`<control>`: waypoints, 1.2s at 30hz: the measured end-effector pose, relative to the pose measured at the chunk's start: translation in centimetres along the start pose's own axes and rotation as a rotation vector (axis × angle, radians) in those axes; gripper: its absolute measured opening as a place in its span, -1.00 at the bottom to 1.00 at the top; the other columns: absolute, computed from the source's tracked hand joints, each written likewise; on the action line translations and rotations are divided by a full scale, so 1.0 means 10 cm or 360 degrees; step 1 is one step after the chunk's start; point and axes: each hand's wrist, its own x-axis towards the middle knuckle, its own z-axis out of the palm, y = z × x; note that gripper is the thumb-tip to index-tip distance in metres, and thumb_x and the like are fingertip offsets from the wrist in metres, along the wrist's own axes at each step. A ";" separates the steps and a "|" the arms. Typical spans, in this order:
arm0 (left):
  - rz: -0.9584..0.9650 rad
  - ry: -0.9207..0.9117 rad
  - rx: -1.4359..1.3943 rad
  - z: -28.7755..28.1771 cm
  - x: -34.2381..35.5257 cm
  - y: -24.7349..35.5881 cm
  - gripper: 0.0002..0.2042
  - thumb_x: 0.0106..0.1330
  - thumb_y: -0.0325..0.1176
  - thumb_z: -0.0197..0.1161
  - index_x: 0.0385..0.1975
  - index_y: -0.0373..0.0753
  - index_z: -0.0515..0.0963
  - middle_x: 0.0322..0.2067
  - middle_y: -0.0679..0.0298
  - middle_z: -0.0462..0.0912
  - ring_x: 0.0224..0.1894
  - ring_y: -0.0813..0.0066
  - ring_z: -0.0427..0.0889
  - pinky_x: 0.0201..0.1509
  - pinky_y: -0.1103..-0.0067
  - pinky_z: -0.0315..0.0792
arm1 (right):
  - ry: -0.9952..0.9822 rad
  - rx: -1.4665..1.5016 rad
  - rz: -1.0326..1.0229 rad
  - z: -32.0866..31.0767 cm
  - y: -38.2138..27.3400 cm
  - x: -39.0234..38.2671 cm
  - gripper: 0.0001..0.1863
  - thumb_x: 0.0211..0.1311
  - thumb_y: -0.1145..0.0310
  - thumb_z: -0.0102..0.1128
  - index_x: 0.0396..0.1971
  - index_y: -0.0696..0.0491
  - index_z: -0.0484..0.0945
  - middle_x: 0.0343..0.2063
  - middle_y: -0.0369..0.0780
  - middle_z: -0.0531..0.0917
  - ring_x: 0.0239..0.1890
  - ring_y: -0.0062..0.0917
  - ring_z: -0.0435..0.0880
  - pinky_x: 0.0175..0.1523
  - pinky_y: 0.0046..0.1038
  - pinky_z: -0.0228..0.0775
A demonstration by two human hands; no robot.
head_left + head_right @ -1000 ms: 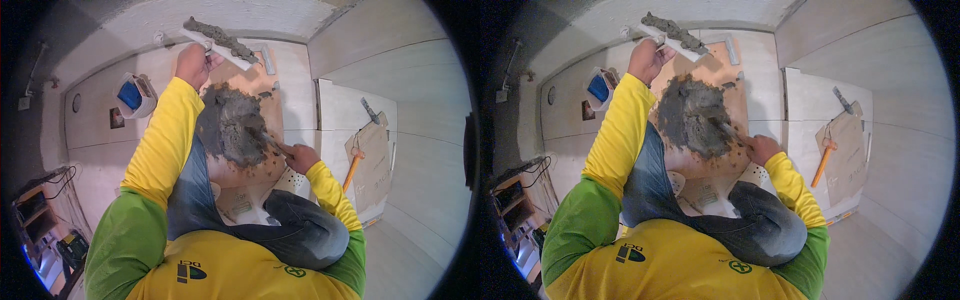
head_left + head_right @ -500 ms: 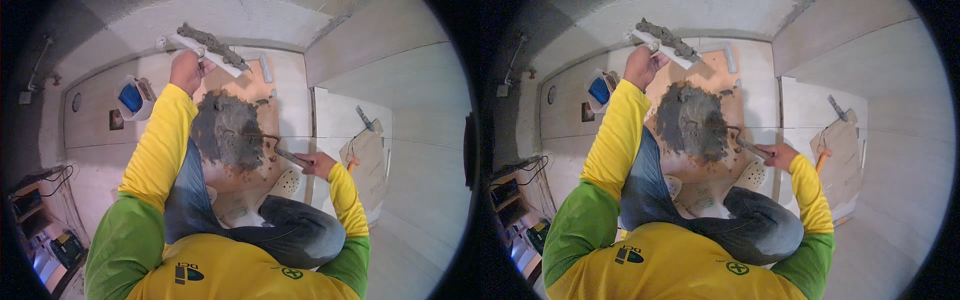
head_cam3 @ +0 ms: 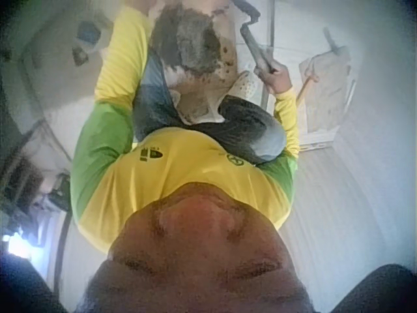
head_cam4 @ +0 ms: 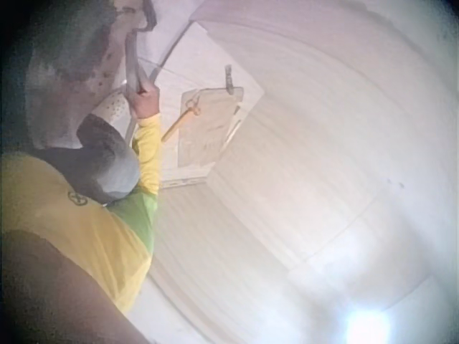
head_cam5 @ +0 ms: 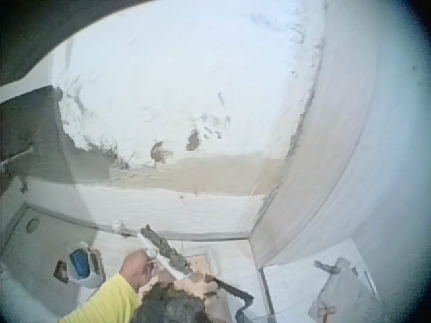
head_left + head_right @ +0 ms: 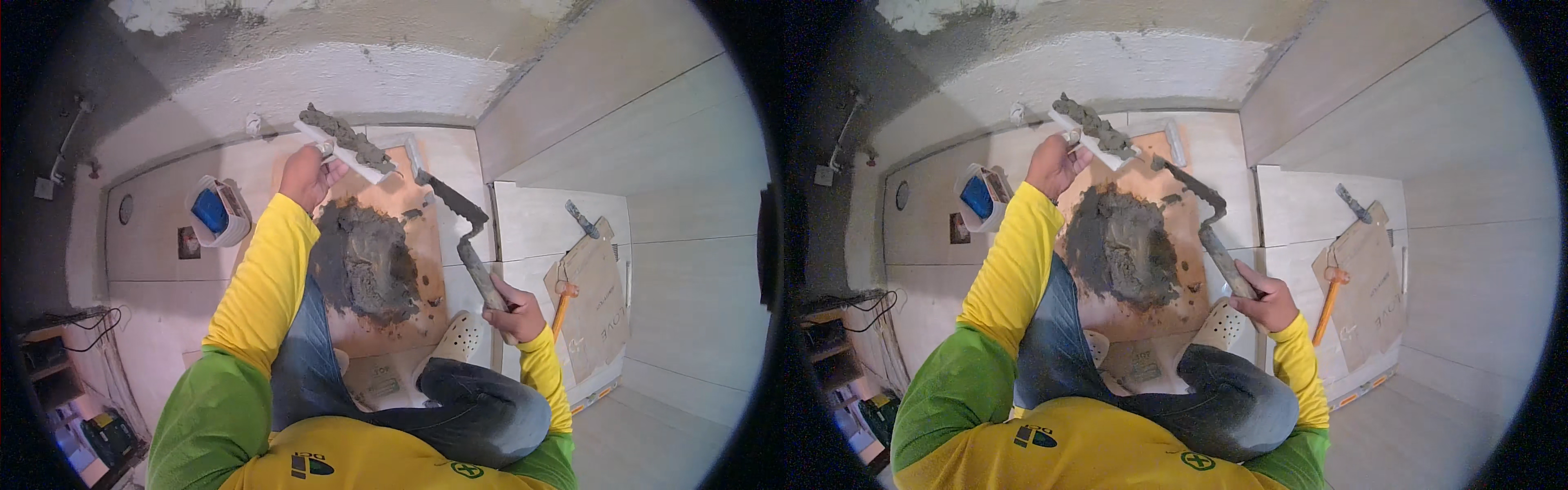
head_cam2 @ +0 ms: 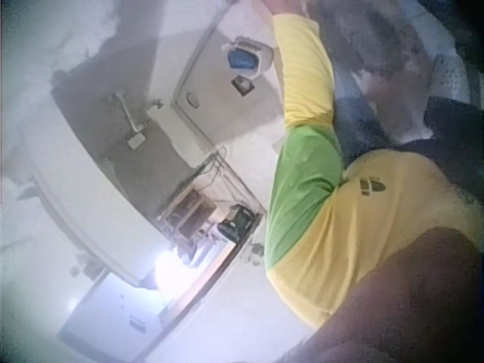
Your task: The person cuts a tile piece using an angle grinder, applies mortar to it with a trowel, and installs the tile piece onto the floor before tapping it into place with a mallet.
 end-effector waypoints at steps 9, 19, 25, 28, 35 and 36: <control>-0.0276 -0.0191 -0.0001 0.17 -0.02 -0.06 -0.80 0.38 -0.46 -0.11 -0.13 -0.29 0.46 -0.26 0.21 0.59 -0.32 0.45 0.64 -0.39 0.60 0.63 | 0.0087 -0.0198 -0.0375 0.16 0.08 0.31 -0.29 -0.02 0.61 0.39 0.23 0.17 0.37 -0.35 -0.27 0.60 -0.28 -0.66 0.52 -0.09 -0.60 0.37; -0.0214 -0.0306 -0.0119 0.02 0.15 -0.08 -0.77 0.37 -0.47 -0.14 -0.09 -0.36 0.42 -0.23 0.13 0.57 -0.34 0.37 0.62 -0.34 0.53 0.65 | 0.0342 -0.1324 -0.0288 -0.01 0.12 0.20 -0.34 -0.04 0.48 0.42 0.16 0.16 0.44 -0.31 -0.18 0.66 -0.34 -0.64 0.55 -0.20 -0.57 0.43; 0.0264 -0.0305 0.0062 0.06 0.16 -0.16 -0.80 0.41 -0.46 -0.11 -0.08 -0.31 0.40 -0.21 0.18 0.53 -0.27 0.42 0.59 -0.20 0.51 0.62 | 0.0249 -0.0135 0.0012 0.13 0.18 0.12 -0.33 0.05 0.52 0.37 0.22 0.18 0.37 -0.16 -0.20 0.66 -0.22 -0.64 0.57 -0.05 -0.58 0.42; 0.0014 -0.0167 -0.0288 0.22 0.08 -0.12 -0.83 0.42 -0.44 -0.07 -0.09 -0.30 0.39 -0.23 0.21 0.51 -0.29 0.43 0.58 -0.23 0.53 0.61 | 0.0218 0.0057 -0.0063 0.21 0.17 0.24 -0.30 0.07 0.53 0.37 0.24 0.25 0.30 -0.01 -0.19 0.58 -0.03 -0.65 0.50 0.12 -0.60 0.30; 0.0025 -0.0267 -0.0263 0.25 0.13 -0.23 -0.83 0.42 -0.41 -0.03 -0.08 -0.32 0.37 -0.21 0.18 0.50 -0.30 0.42 0.58 -0.23 0.51 0.62 | 0.0195 0.0103 -0.0030 0.22 0.14 0.31 -0.32 0.07 0.52 0.37 0.23 0.23 0.33 -0.02 -0.13 0.60 -0.01 -0.64 0.51 0.12 -0.59 0.30; 0.0031 -0.0217 -0.0285 0.26 0.12 -0.22 -0.83 0.42 -0.41 -0.03 -0.08 -0.32 0.37 -0.23 0.18 0.51 -0.30 0.42 0.58 -0.23 0.50 0.62 | 0.0139 -0.0119 -0.0056 0.17 0.18 0.27 -0.32 0.06 0.50 0.37 0.23 0.18 0.35 -0.06 -0.12 0.62 -0.06 -0.65 0.52 0.09 -0.58 0.33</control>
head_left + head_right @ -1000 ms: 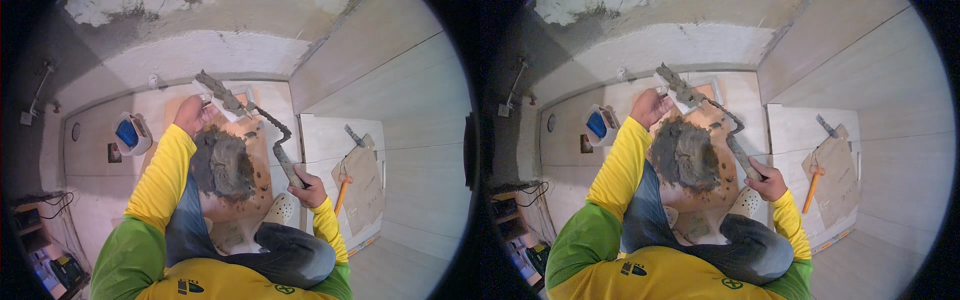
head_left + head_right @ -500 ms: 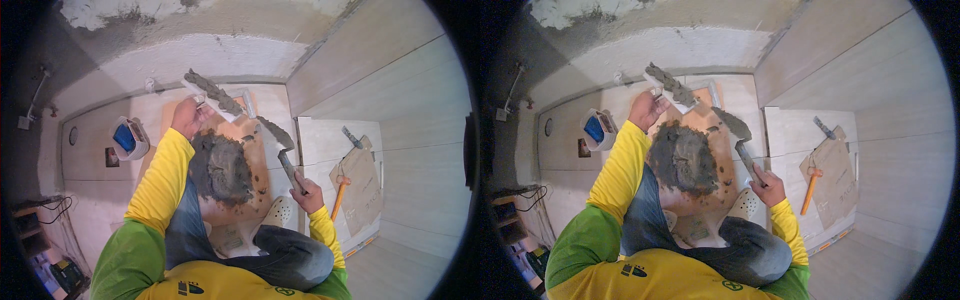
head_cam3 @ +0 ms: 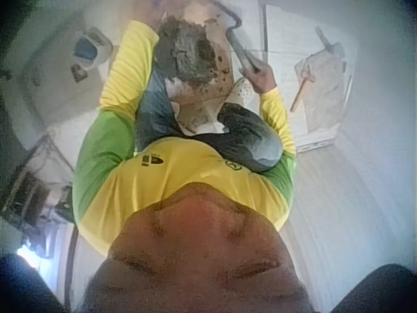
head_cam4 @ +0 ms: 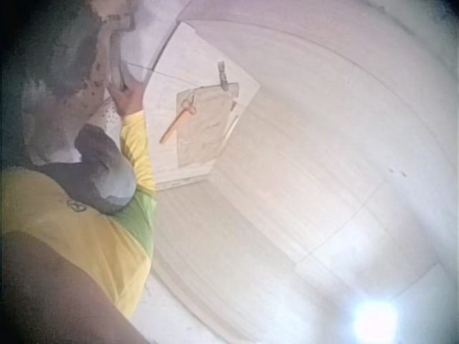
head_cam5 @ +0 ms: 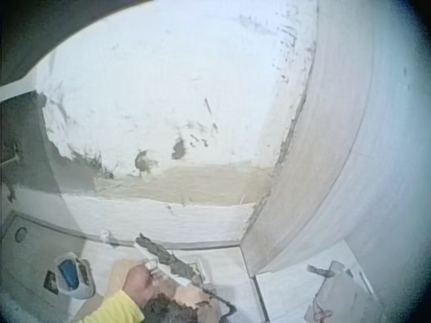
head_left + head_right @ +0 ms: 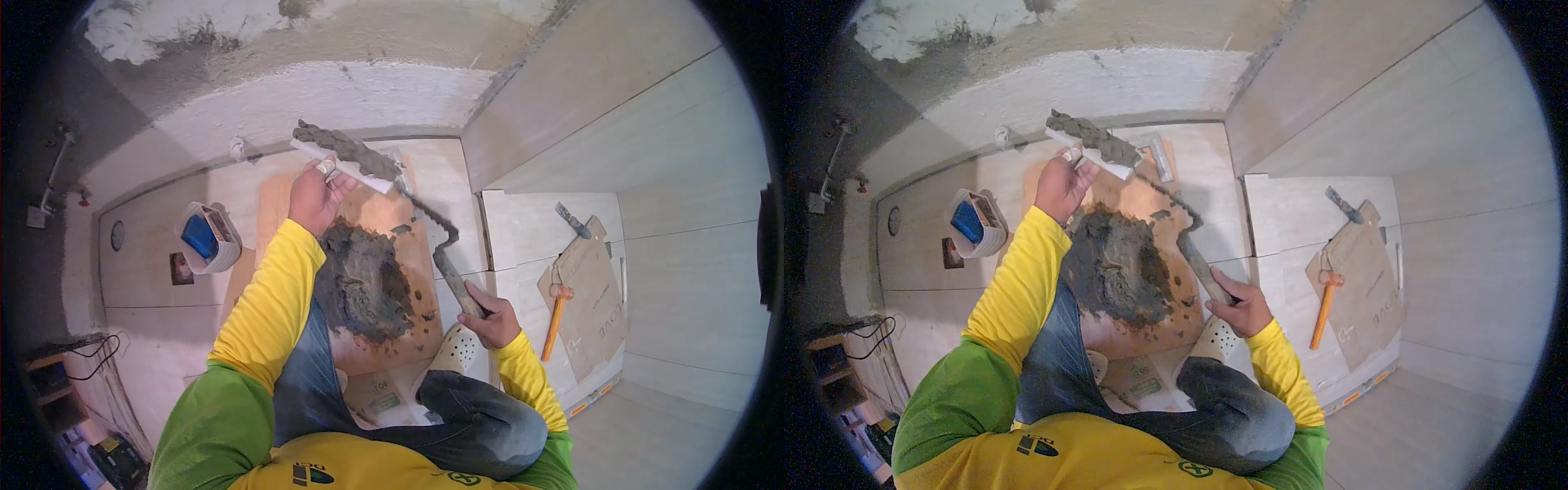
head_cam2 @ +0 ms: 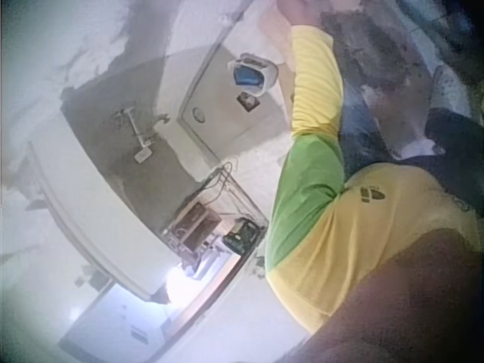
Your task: The person cuts a tile piece using an angle grinder, applies mortar to it with a trowel, and installs the tile piece onto the floor before tapping it into place with a mallet.
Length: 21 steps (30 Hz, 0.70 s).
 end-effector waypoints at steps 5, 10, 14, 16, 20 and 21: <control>0.0014 0.0133 0.0005 0.12 -0.07 0.04 -0.82 0.42 -0.42 -0.03 -0.06 -0.32 0.37 -0.25 0.18 0.51 -0.32 0.42 0.58 -0.23 0.50 0.62 | -0.0406 -0.0695 0.0142 -0.14 0.23 -0.17 -0.33 0.05 0.45 0.36 0.24 0.00 0.38 -0.14 -0.15 0.67 -0.17 -0.66 0.55 0.01 -0.56 0.40; 0.0072 0.0097 0.0124 0.07 -0.02 0.00 -0.77 0.41 -0.41 -0.02 0.00 -0.32 0.36 -0.24 0.19 0.52 -0.32 0.42 0.57 -0.24 0.51 0.61 | -0.0511 -0.0254 0.0448 0.18 0.34 -0.19 -0.35 0.11 0.41 0.31 0.26 -0.03 0.36 -0.09 -0.20 0.66 -0.14 -0.62 0.57 0.05 -0.55 0.40; 0.0003 0.0099 0.0152 0.17 -0.08 -0.09 -0.77 0.42 -0.40 -0.01 0.01 -0.30 0.36 -0.24 0.19 0.51 -0.32 0.44 0.58 -0.24 0.52 0.60 | -0.0566 0.0432 0.0288 0.53 1.05 -0.03 -0.39 0.17 0.39 0.27 0.26 -0.02 0.36 -0.05 -0.19 0.65 -0.09 -0.61 0.57 0.09 -0.54 0.39; -0.0028 0.0039 0.0213 0.27 -0.11 -0.15 -0.78 0.43 -0.39 -0.01 -0.01 -0.29 0.36 -0.26 0.21 0.53 -0.33 0.45 0.57 -0.22 0.52 0.59 | -0.0881 0.0434 0.0565 0.62 1.29 0.03 -0.45 0.24 0.32 0.20 0.25 -0.03 0.38 -0.07 -0.21 0.66 -0.08 -0.56 0.58 0.08 -0.48 0.40; -0.0146 -0.0134 0.0366 0.25 -0.14 -0.28 -0.78 0.42 -0.35 0.05 -0.01 -0.22 0.35 -0.26 0.29 0.52 -0.34 0.44 0.59 -0.27 0.56 0.58 | -0.0147 -0.1028 -0.0143 0.47 1.05 0.37 -0.60 0.27 0.16 0.16 0.01 0.07 0.54 -0.33 -0.16 0.65 -0.32 -0.43 0.60 -0.17 -0.41 0.43; -0.0152 -0.0167 0.0375 0.25 -0.19 -0.29 -0.79 0.42 -0.35 0.05 -0.02 -0.22 0.36 -0.27 0.28 0.53 -0.33 0.44 0.61 -0.28 0.56 0.58 | 0.0147 -0.0864 -0.0093 0.38 0.66 0.45 -0.65 0.24 0.20 0.21 -0.07 0.10 0.59 -0.40 -0.17 0.64 -0.40 -0.45 0.59 -0.25 -0.42 0.43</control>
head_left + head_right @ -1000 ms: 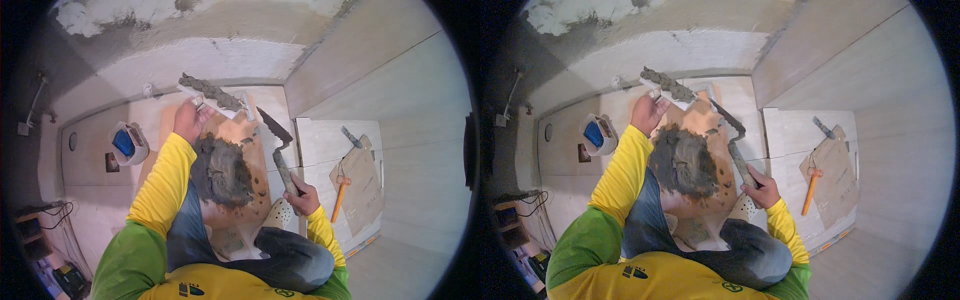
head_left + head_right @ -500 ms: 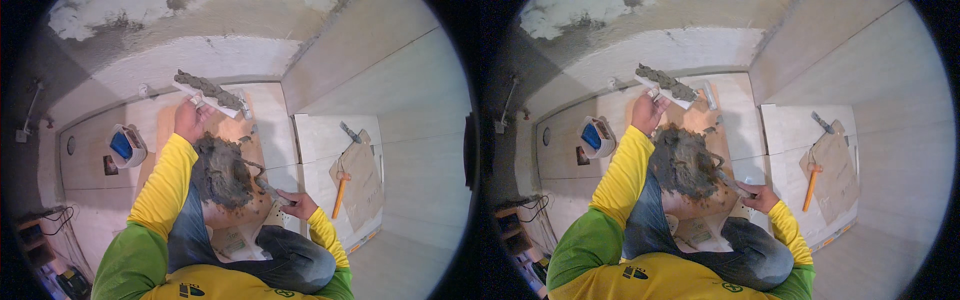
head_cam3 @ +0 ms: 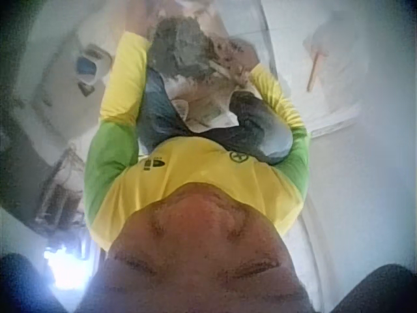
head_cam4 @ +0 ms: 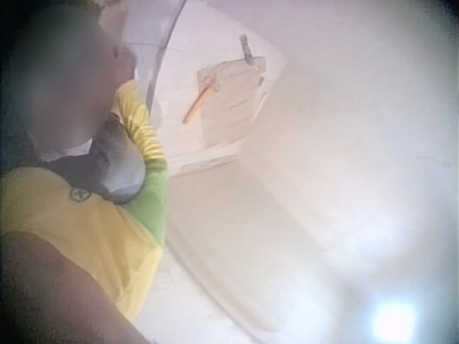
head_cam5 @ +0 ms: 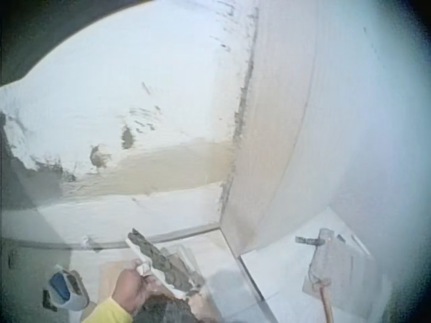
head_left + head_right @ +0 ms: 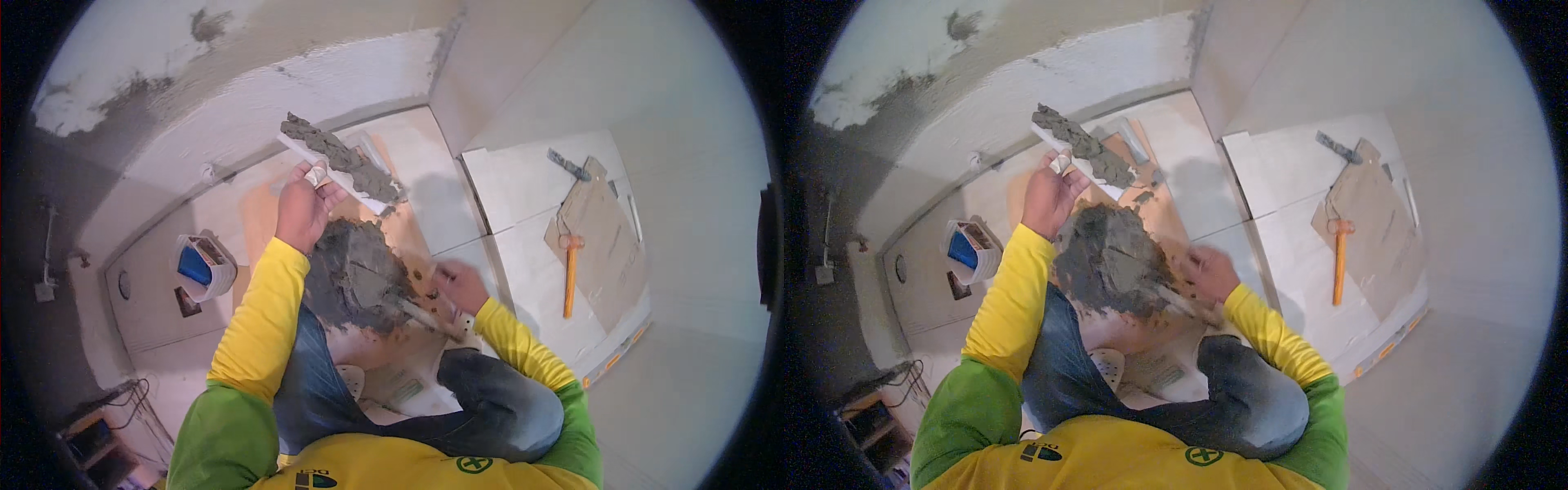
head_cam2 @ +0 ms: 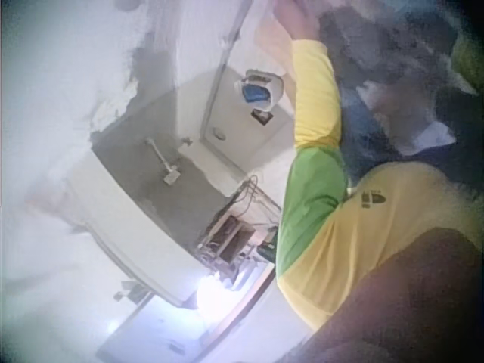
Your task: The person cuts a tile piece using an angle grinder, applies mortar to it with a trowel, and installs the tile piece onto the floor before tapping it into place with a mallet.
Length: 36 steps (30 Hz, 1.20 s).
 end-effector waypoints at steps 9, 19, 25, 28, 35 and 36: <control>-0.0037 -0.0122 0.0182 0.37 -0.13 -0.33 -0.84 0.43 -0.38 0.01 -0.07 -0.24 0.37 -0.32 0.22 0.58 -0.36 0.44 0.65 -0.30 0.54 0.61 | 0.0723 0.0450 -0.0428 -0.70 -0.70 0.19 -0.64 0.08 0.23 0.37 -0.14 0.08 0.64 -0.58 -0.21 0.57 -0.55 -0.49 0.51 -0.39 -0.48 0.38; -0.0037 0.0012 0.0221 0.33 -0.03 -0.42 -0.83 0.45 -0.35 -0.01 -0.08 -0.26 0.38 -0.29 0.19 0.58 -0.35 0.43 0.63 -0.26 0.53 0.60 | 0.0715 0.0709 -0.0253 -0.52 -0.36 0.06 -0.84 0.13 0.32 0.27 -0.42 0.12 0.66 -0.56 -0.20 0.61 -0.53 -0.57 0.57 -0.38 -0.52 0.41; -0.0008 0.0108 0.0227 0.22 0.18 -0.39 -0.78 0.43 -0.31 0.04 -0.02 -0.22 0.35 -0.31 0.28 0.53 -0.36 0.43 0.56 -0.23 0.52 0.55 | 0.0635 0.0909 -0.0062 -0.34 -0.32 0.02 -0.79 0.12 0.29 0.31 -0.33 0.12 0.65 -0.58 -0.25 0.58 -0.55 -0.62 0.52 -0.40 -0.55 0.40; -0.0027 0.0075 0.0298 0.29 0.14 -0.43 -0.77 0.42 -0.30 0.06 -0.01 -0.22 0.35 -0.29 0.26 0.53 -0.32 0.41 0.57 -0.20 0.52 0.54 | 0.0784 0.0737 -0.0042 -0.44 -0.40 0.29 -0.76 0.13 0.30 0.32 -0.28 0.13 0.66 -0.56 -0.24 0.61 -0.52 -0.63 0.53 -0.37 -0.55 0.38; -0.0154 -0.0057 0.0416 0.34 0.03 -0.63 -0.77 0.43 -0.30 0.05 -0.01 -0.22 0.35 -0.26 0.23 0.55 -0.34 0.42 0.60 -0.27 0.52 0.56 | 0.0587 0.0314 -0.0270 -0.43 -0.24 0.41 -0.75 0.16 0.23 0.23 -0.30 0.10 0.69 -0.49 -0.12 0.67 -0.46 -0.39 0.65 -0.30 -0.45 0.45; -0.0128 -0.0022 0.0374 0.35 0.03 -0.60 -0.78 0.43 -0.31 0.05 -0.02 -0.22 0.35 -0.26 0.24 0.55 -0.36 0.43 0.60 -0.29 0.53 0.56 | 0.0548 0.0324 -0.0224 -0.44 -0.22 0.34 -0.77 0.18 0.25 0.22 -0.33 0.11 0.69 -0.47 -0.11 0.68 -0.44 -0.37 0.67 -0.29 -0.44 0.46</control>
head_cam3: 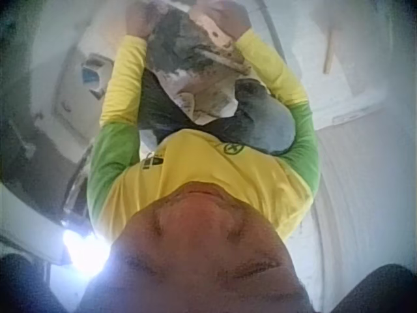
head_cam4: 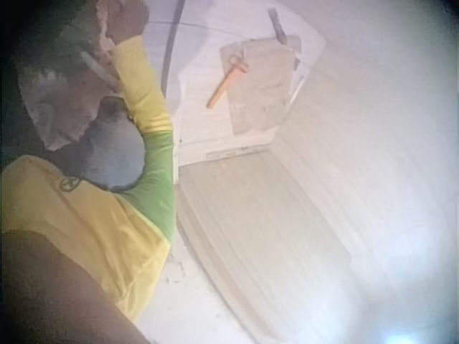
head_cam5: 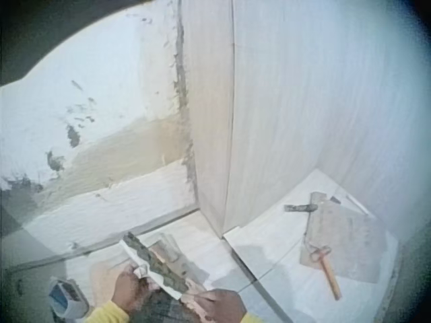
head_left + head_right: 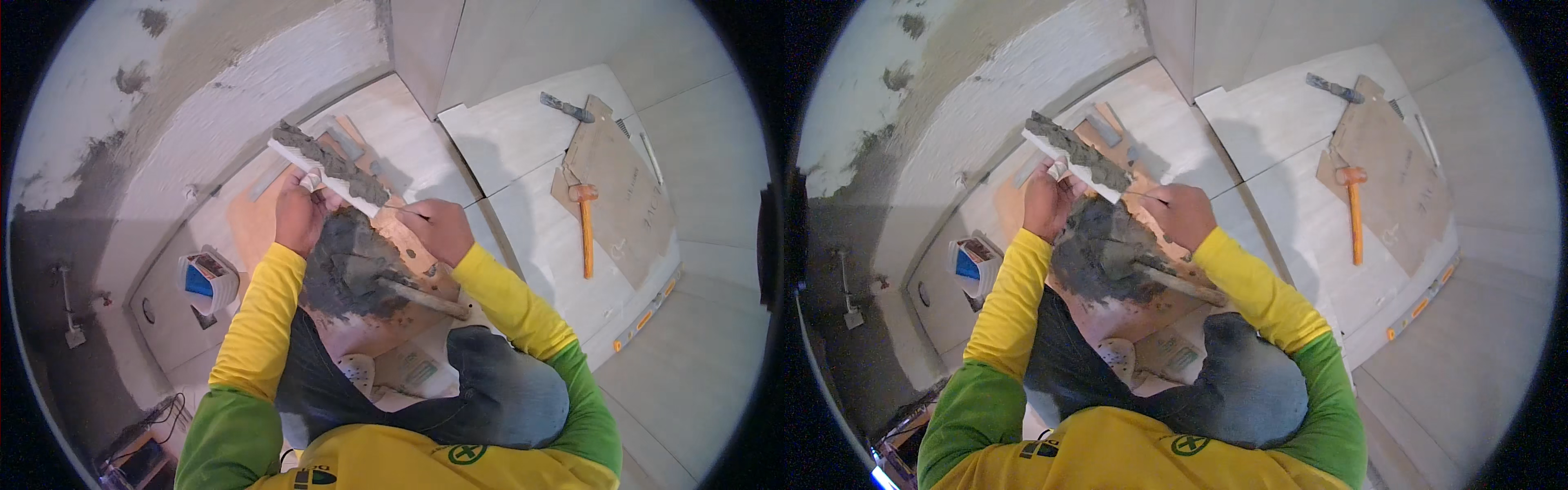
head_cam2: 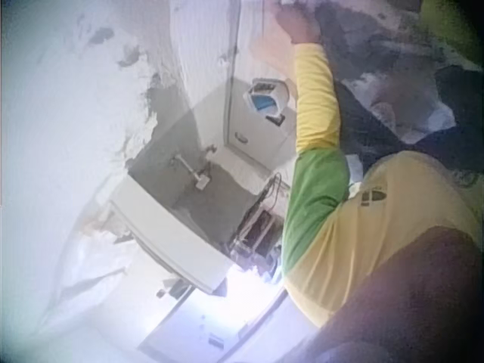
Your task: The person cuts a tile piece using an angle grinder, applies mortar to it with a trowel, and installs the tile piece onto the floor before tapping it into place with a mallet.
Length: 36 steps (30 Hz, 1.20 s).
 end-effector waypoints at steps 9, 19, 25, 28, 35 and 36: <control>0.0185 0.0142 -0.0153 -0.24 0.34 0.11 -0.80 0.42 -0.37 0.01 0.00 -0.17 0.35 -0.30 0.28 0.53 -0.35 0.41 0.58 -0.17 0.44 0.55 | -0.0262 -0.0361 0.0024 0.65 0.61 -0.51 -0.58 0.26 0.16 0.07 0.06 0.05 0.48 -0.28 -0.04 0.68 -0.20 -0.18 0.65 -0.08 -0.21 0.47; -0.0189 -0.0065 0.0039 0.33 0.55 -0.73 -0.80 0.39 -0.40 0.03 -0.04 -0.24 0.38 -0.30 0.23 0.57 -0.36 0.43 0.61 -0.28 0.48 0.63 | -0.0755 -0.0030 0.0655 0.13 0.90 -0.82 -0.42 0.19 0.05 0.13 0.16 0.07 0.44 -0.34 -0.02 0.68 -0.27 -0.22 0.68 -0.11 -0.27 0.48; -0.0479 -0.0029 0.0318 0.96 0.96 -1.50 -0.85 0.38 -0.35 0.10 -0.13 -0.21 0.42 -0.39 0.27 0.52 -0.45 0.50 0.54 -0.38 0.49 0.61 | -0.0844 0.0764 0.1058 -0.04 0.96 -1.45 -0.51 0.23 0.11 0.20 0.11 0.04 0.52 -0.43 -0.29 0.66 -0.42 -0.61 0.54 -0.26 -0.52 0.41; -0.0394 -0.0050 0.0512 1.13 1.20 -1.78 -0.90 0.33 -0.38 0.15 -0.30 -0.25 0.41 -0.46 0.28 0.49 -0.55 0.51 0.50 -0.52 0.52 0.58 | -0.0729 0.0914 0.1145 -0.02 1.04 -1.72 -0.51 0.27 0.15 0.20 0.15 0.02 0.49 -0.38 -0.35 0.62 -0.40 -0.67 0.51 -0.30 -0.58 0.40; -0.0398 0.0032 0.0658 1.36 1.45 -2.07 -0.87 0.31 -0.37 0.16 -0.27 -0.29 0.46 -0.44 0.21 0.54 -0.52 0.47 0.54 -0.52 0.53 0.59 | -0.0491 0.1322 0.1320 -0.02 1.17 -2.16 -0.47 0.29 0.19 0.19 0.21 0.09 0.40 -0.42 -0.36 0.57 -0.43 -0.71 0.47 -0.34 -0.64 0.39; -0.0370 0.0040 0.0706 1.41 1.45 -2.07 -0.86 0.30 -0.40 0.14 -0.23 -0.31 0.47 -0.41 0.18 0.56 -0.50 0.42 0.57 -0.50 0.51 0.60 | -0.0454 0.1345 0.1317 -0.03 1.18 -2.18 -0.47 0.30 0.20 0.18 0.21 0.10 0.40 -0.43 -0.36 0.56 -0.43 -0.70 0.48 -0.33 -0.64 0.40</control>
